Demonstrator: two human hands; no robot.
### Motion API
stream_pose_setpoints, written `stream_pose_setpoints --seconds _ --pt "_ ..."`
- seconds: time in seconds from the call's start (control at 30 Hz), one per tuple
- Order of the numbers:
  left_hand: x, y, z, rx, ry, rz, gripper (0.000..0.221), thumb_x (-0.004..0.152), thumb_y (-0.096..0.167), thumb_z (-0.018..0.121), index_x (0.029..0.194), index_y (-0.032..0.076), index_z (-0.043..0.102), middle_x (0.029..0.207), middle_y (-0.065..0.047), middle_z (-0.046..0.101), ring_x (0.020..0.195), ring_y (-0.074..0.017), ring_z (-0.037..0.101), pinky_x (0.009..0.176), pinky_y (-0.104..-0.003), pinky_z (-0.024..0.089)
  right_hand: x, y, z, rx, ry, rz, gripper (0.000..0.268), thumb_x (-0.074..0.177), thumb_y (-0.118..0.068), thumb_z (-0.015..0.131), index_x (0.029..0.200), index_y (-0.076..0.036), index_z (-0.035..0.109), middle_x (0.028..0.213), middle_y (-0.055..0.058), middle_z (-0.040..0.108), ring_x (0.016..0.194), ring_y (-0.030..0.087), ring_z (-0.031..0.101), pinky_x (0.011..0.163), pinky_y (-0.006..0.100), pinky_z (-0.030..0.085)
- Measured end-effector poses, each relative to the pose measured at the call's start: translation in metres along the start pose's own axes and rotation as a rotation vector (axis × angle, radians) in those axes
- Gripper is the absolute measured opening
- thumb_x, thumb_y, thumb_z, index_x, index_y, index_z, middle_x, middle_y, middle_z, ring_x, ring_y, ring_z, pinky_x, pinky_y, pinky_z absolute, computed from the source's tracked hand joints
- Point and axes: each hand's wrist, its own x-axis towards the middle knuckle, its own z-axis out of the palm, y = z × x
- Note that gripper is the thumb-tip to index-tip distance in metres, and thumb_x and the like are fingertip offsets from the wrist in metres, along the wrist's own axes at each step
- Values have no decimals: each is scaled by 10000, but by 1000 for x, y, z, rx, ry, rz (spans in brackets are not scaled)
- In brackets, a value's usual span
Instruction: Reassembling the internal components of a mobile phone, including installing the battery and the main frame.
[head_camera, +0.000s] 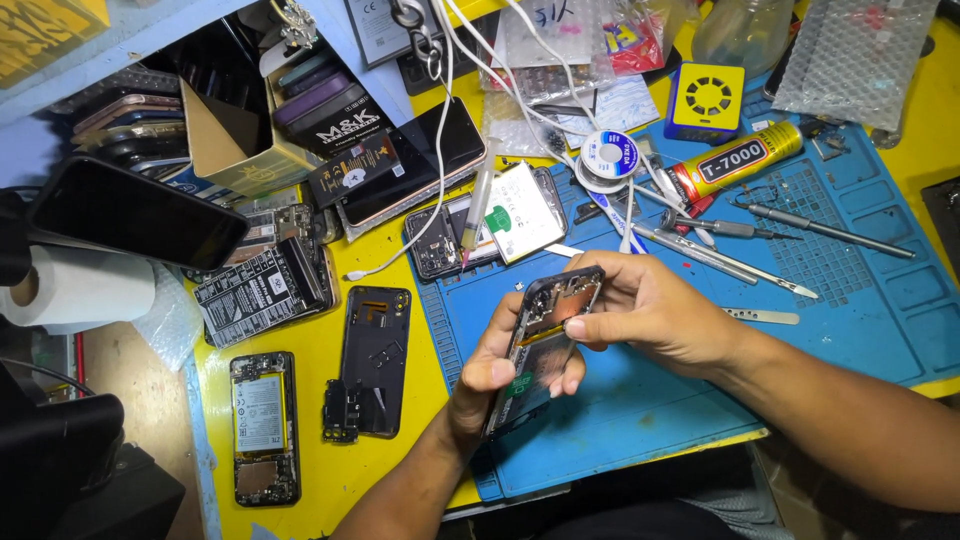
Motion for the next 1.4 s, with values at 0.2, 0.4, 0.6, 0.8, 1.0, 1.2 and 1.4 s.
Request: stream_pose_setpoints --seconds 0.2,0.4,0.6,0.8,1.0,1.2,1.4 --pt "-6 -9 -22 134 -2 5 701 791 296 727 1374 75 409 1308 -284 517 847 -315 639 691 -284 515 -1 -15 12 -4 -4 -3 159 798 85 767 911 91 655 887 166 636 614 187 676 532 267 529" --pt "-6 -7 -17 104 -27 17 670 805 277 711 1378 91 417 1330 -280 518 848 -346 644 668 -293 508 -1 -6 8 32 -5 -40 148 794 115 761 885 83 648 843 179 613 571 259 721 505 280 533" --pt "0 9 20 -39 74 -66 586 923 257 707 1429 147 433 1451 -198 499 850 -300 564 710 -306 447 4 -17 4 -91 -3 132 274 844 -65 807 1070 21 679 815 55 657 668 125 589 569 250 508" --pt "2 38 6 -10 269 105 478 1075 186 467 1540 75 464 1376 -312 545 1007 -298 565 820 -386 483 17 -79 -32 -860 393 -307 124 976 -99 712 1093 -63 694 1055 77 700 964 164 667 878 275 553" --pt "5 62 -10 134 454 228 727 984 54 632 1634 135 317 996 -77 595 948 -207 556 983 -354 485 1 -113 -50 -1114 421 -155 69 988 -44 769 1054 -44 753 887 34 674 775 83 550 683 210 458" --pt "5 51 -14 116 580 218 379 923 33 705 1289 43 611 1172 -105 710 1130 -208 664 1064 -511 539 9 -70 -63 -1573 -14 -209 266 897 -41 719 1108 -170 816 1031 55 627 970 260 599 835 415 483" --pt "9 52 3 227 781 197 223 926 98 733 1098 179 618 1061 -13 706 974 -45 654 626 -180 471 14 -58 -51 -1858 -80 -327 154 885 -177 775 1039 -176 780 1275 194 562 1142 401 510 834 553 507"
